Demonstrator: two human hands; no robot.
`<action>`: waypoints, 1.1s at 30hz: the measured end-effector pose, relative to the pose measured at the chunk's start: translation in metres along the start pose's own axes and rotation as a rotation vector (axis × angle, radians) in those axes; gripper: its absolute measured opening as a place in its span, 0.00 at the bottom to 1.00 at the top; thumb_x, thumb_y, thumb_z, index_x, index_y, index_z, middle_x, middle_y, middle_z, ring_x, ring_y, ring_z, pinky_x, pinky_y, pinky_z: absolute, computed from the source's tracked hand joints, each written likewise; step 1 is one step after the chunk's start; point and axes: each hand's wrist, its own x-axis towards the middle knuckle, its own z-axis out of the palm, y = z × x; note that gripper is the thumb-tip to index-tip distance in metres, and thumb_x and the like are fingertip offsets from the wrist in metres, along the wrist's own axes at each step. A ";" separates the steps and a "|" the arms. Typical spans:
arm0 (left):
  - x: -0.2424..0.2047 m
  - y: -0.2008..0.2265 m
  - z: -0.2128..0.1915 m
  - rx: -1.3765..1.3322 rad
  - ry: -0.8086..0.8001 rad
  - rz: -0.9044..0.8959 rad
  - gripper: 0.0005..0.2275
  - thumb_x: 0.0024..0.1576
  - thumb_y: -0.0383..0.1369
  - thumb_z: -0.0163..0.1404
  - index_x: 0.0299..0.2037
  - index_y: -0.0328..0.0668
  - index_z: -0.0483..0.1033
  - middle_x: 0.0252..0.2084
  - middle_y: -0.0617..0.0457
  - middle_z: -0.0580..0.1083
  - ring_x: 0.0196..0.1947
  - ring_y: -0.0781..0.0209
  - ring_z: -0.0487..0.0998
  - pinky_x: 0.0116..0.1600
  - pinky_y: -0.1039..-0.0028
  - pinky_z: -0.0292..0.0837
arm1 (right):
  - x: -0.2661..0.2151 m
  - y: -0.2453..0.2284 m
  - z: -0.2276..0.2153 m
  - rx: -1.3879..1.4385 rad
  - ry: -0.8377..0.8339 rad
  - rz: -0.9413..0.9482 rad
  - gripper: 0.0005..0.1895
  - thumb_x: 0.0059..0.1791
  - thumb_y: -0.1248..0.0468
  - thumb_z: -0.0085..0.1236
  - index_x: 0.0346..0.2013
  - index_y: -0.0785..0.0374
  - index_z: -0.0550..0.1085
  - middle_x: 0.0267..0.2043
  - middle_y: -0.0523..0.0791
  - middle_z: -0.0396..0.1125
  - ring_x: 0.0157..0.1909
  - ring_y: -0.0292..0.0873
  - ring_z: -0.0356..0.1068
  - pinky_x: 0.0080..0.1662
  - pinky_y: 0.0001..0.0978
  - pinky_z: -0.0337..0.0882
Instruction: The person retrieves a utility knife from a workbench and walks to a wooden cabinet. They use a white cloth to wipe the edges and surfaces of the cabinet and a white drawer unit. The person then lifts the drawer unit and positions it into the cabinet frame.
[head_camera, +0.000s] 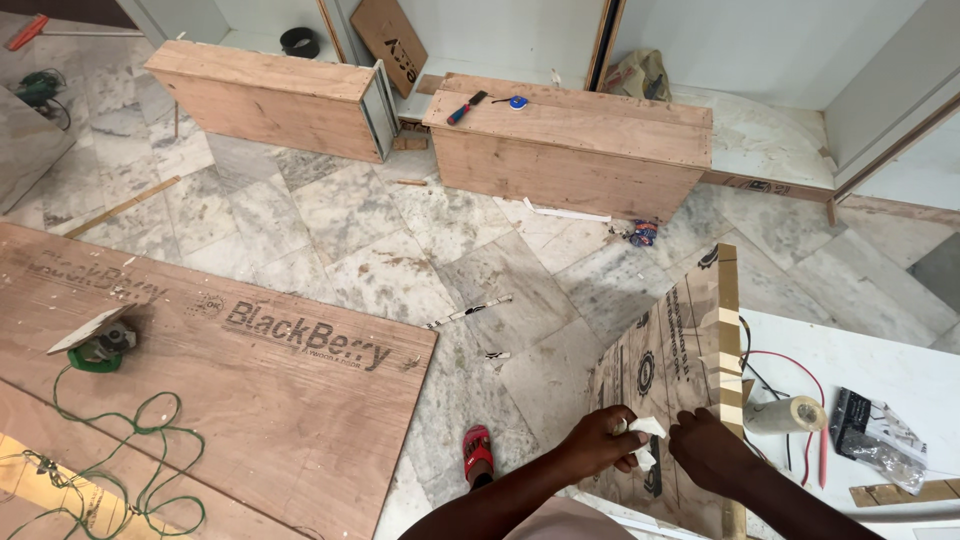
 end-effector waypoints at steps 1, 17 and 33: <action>-0.001 0.000 0.000 0.011 0.012 -0.004 0.16 0.66 0.37 0.54 0.53 0.30 0.69 0.37 0.46 0.76 0.33 0.63 0.80 0.38 0.73 0.80 | 0.001 0.000 -0.001 0.021 0.000 0.012 0.09 0.50 0.63 0.49 0.30 0.64 0.74 0.37 0.49 0.66 0.47 0.51 0.63 0.49 0.45 0.64; -0.013 0.007 -0.005 0.032 0.021 -0.026 0.14 0.66 0.38 0.53 0.51 0.33 0.70 0.39 0.47 0.78 0.34 0.65 0.81 0.39 0.75 0.80 | 0.019 0.010 0.032 -0.202 -0.067 0.117 0.04 0.45 0.68 0.58 0.30 0.68 0.76 0.41 0.49 0.66 0.49 0.50 0.64 0.45 0.42 0.70; 0.003 -0.022 -0.010 -0.106 0.056 0.007 0.13 0.63 0.35 0.55 0.49 0.35 0.70 0.36 0.52 0.76 0.29 0.65 0.78 0.34 0.74 0.77 | -0.027 0.030 -0.013 -0.177 0.254 -0.053 0.11 0.43 0.65 0.57 0.39 0.65 0.74 0.48 0.50 0.65 0.53 0.53 0.62 0.52 0.47 0.66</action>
